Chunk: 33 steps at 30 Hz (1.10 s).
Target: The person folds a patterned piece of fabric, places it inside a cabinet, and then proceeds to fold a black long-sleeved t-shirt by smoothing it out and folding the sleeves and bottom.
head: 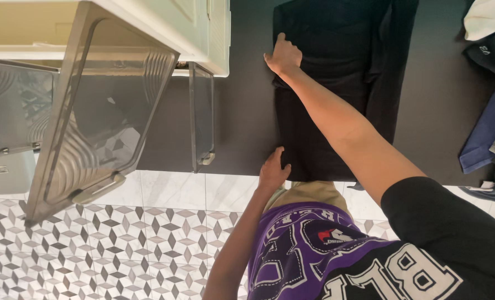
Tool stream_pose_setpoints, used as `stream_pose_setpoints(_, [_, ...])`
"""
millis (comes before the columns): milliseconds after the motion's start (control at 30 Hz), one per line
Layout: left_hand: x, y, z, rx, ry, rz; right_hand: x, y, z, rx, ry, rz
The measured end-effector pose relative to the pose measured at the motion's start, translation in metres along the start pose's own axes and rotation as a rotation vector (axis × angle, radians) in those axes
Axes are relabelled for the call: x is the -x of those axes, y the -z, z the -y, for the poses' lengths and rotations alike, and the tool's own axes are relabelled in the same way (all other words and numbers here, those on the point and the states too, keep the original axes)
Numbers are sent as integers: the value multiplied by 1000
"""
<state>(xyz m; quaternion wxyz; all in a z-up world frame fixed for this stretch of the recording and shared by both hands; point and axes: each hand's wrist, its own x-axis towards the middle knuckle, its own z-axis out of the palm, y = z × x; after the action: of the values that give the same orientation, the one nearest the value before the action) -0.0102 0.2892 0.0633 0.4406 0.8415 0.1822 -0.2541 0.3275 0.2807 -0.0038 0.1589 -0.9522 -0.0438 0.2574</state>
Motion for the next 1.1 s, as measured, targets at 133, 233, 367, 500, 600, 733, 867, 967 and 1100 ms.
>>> stream_pose_setpoints(133, [3, 3, -20, -54, -14, 109, -18, -21, -15, -17, 103, -84])
stream_pose_setpoints(233, [0, 3, -36, -119, -11, 175, -25, -24, -25, -100, 124, -76])
stream_pose_setpoints(367, [-4, 4, -50, -123, -112, 194, -22, -11, -40, -307, 194, -182])
stream_pose_setpoints(500, [-4, -1, -64, -140, -160, 266, -9, 13, -73, -638, 111, -166])
stream_pose_setpoints(600, [-3, -13, -73, -143, -252, 263, 2, 20, -122, -1004, 182, -355])
stream_pose_setpoints(733, [-5, -32, -74, -186, -346, 265, -4, 14, -177, -1037, -39, -340])
stream_pose_setpoints(867, [-7, -39, -61, -335, -341, 198, -6, 11, -196, -922, -172, -228])
stream_pose_setpoints(967, [-6, -32, -34, -389, -280, 128, -5, 4, -198, -834, -133, -287])
stream_pose_setpoints(1100, [1, -26, -1, -402, -206, 135, 26, -20, -204, -766, -122, -398])
